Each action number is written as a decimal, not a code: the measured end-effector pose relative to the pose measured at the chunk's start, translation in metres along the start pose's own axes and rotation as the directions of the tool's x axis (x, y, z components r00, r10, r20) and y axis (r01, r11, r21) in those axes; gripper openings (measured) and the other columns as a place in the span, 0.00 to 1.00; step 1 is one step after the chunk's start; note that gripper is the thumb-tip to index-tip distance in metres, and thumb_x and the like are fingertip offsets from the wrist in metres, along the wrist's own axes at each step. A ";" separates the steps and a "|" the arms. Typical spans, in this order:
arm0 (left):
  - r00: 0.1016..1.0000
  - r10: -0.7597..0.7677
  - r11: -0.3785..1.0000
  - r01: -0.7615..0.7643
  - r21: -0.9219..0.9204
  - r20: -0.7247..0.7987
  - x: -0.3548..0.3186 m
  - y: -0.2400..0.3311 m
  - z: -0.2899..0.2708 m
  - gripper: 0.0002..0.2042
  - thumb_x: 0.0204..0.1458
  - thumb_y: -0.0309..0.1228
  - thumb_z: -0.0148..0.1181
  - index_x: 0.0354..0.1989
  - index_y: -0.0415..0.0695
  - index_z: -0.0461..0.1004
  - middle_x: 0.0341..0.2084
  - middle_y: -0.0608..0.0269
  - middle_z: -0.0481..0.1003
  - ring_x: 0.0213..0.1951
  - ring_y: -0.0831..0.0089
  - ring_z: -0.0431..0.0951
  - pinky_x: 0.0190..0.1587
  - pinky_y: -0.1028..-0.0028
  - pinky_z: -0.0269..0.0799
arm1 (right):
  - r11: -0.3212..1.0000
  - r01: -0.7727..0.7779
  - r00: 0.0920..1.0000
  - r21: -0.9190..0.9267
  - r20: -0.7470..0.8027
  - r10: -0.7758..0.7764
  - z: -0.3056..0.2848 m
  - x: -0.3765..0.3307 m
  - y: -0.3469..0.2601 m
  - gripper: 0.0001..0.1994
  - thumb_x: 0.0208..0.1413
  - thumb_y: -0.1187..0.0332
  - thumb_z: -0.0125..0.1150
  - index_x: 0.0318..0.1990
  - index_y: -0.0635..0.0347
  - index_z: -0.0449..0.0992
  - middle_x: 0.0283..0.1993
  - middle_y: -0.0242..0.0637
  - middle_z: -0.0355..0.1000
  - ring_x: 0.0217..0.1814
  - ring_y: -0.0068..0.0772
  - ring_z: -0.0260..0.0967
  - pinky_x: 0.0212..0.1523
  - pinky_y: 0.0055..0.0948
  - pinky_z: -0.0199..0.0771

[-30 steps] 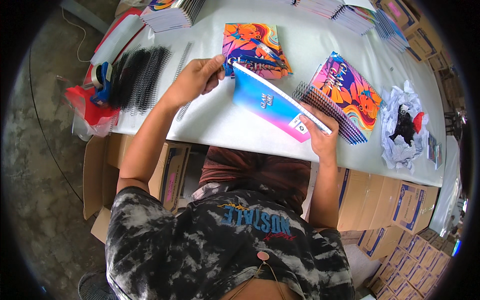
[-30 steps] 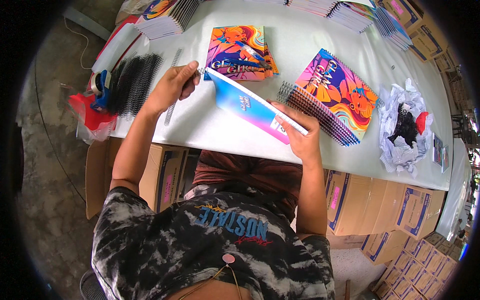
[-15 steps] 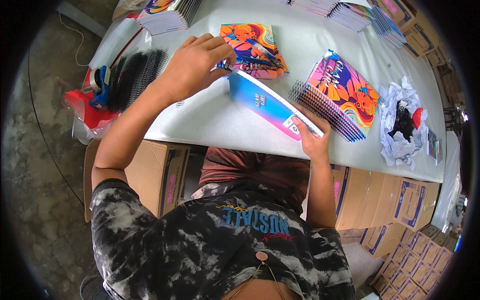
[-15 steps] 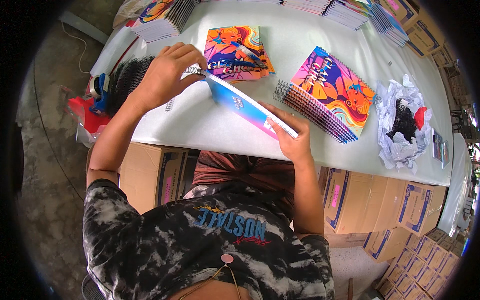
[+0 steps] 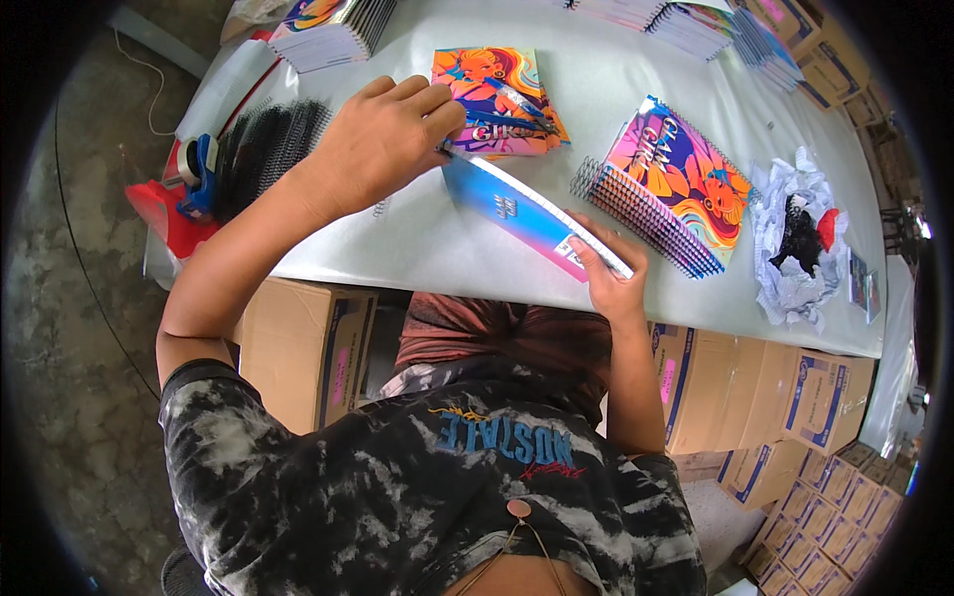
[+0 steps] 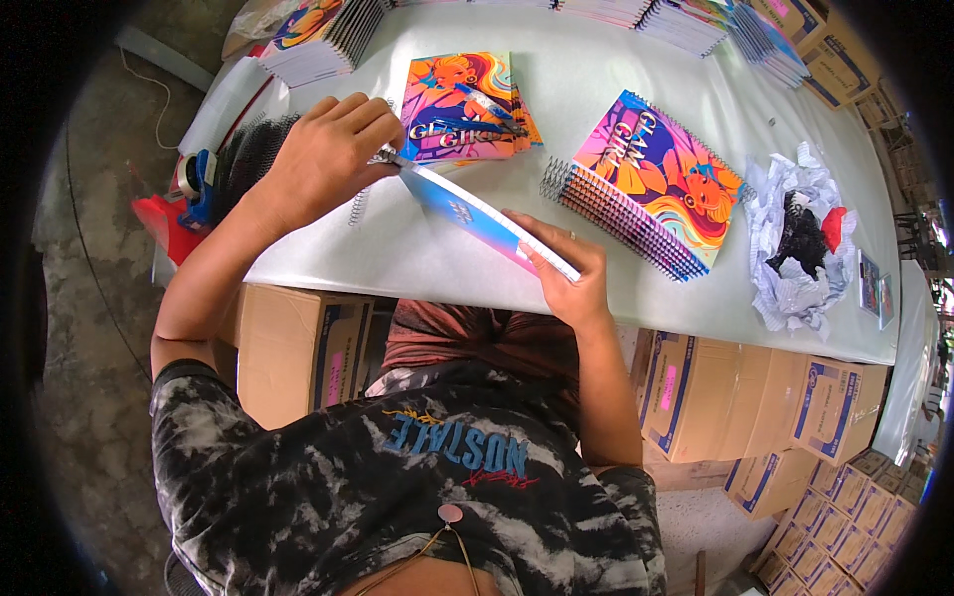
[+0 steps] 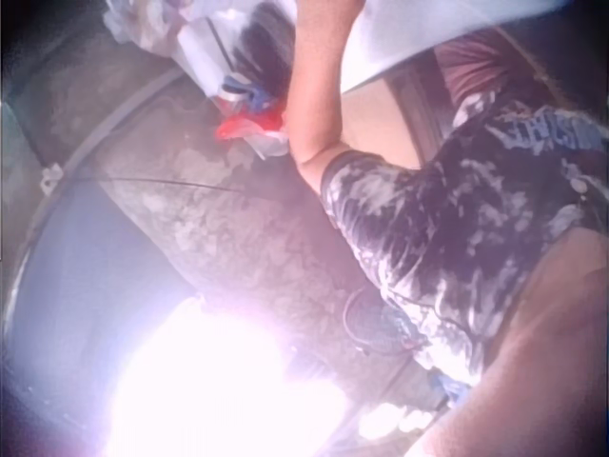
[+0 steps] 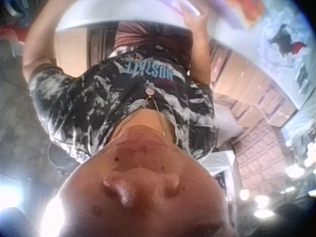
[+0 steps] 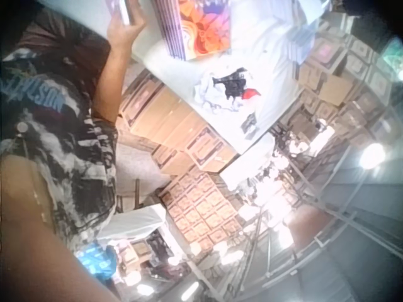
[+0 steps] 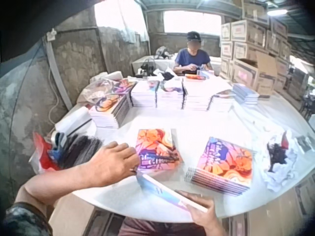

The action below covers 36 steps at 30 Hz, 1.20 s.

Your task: The person assembles spiral-bound notebooks by inserting metal wire coils into the punched holes of the covers. They handle each notebook individually, aligning the coil, and then use pliers to crimp the ends of the coil to secure it. The finished notebooks are stacked on the table.

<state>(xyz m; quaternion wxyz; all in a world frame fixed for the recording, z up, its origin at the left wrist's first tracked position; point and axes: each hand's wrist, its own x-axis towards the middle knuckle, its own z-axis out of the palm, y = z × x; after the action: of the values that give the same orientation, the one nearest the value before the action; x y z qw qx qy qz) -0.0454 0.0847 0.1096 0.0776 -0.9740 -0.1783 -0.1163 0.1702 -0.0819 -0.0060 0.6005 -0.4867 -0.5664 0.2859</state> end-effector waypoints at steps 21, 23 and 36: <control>0.856 0.111 0.981 -0.013 0.195 -0.505 -0.056 0.023 0.093 0.52 0.44 0.69 0.40 0.65 0.33 0.39 0.64 0.37 0.41 0.65 0.39 0.37 0.62 0.46 0.27 | 0.927 0.300 0.951 -0.223 0.001 -0.308 0.016 -0.007 0.004 0.17 0.44 0.84 0.53 0.44 0.66 0.75 0.44 0.45 0.75 0.46 0.40 0.74 0.47 0.28 0.73; 0.671 0.079 0.965 0.134 0.226 -0.737 -0.032 -0.003 0.053 0.54 0.44 0.71 0.35 0.65 0.31 0.36 0.65 0.39 0.35 0.65 0.42 0.30 0.61 0.46 0.18 | 0.921 0.325 0.945 -0.215 0.031 -0.326 0.021 -0.012 0.001 0.16 0.45 0.83 0.54 0.44 0.65 0.75 0.43 0.46 0.74 0.44 0.41 0.75 0.44 0.29 0.74; 0.700 -0.216 0.965 0.257 -0.042 -0.680 -0.038 0.009 0.099 0.56 0.41 0.75 0.31 0.65 0.32 0.36 0.64 0.37 0.33 0.64 0.35 0.29 0.57 0.38 0.15 | 0.877 0.434 0.900 -0.207 0.051 -0.433 0.028 -0.014 0.002 0.14 0.45 0.79 0.59 0.42 0.68 0.76 0.39 0.50 0.75 0.41 0.44 0.76 0.41 0.32 0.76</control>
<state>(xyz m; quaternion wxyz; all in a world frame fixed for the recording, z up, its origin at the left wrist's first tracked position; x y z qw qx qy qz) -0.0568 0.0833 0.0039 0.1489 -0.8300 -0.2643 -0.4680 0.1406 -0.0863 -0.0164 0.5925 -0.4088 -0.6892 0.0826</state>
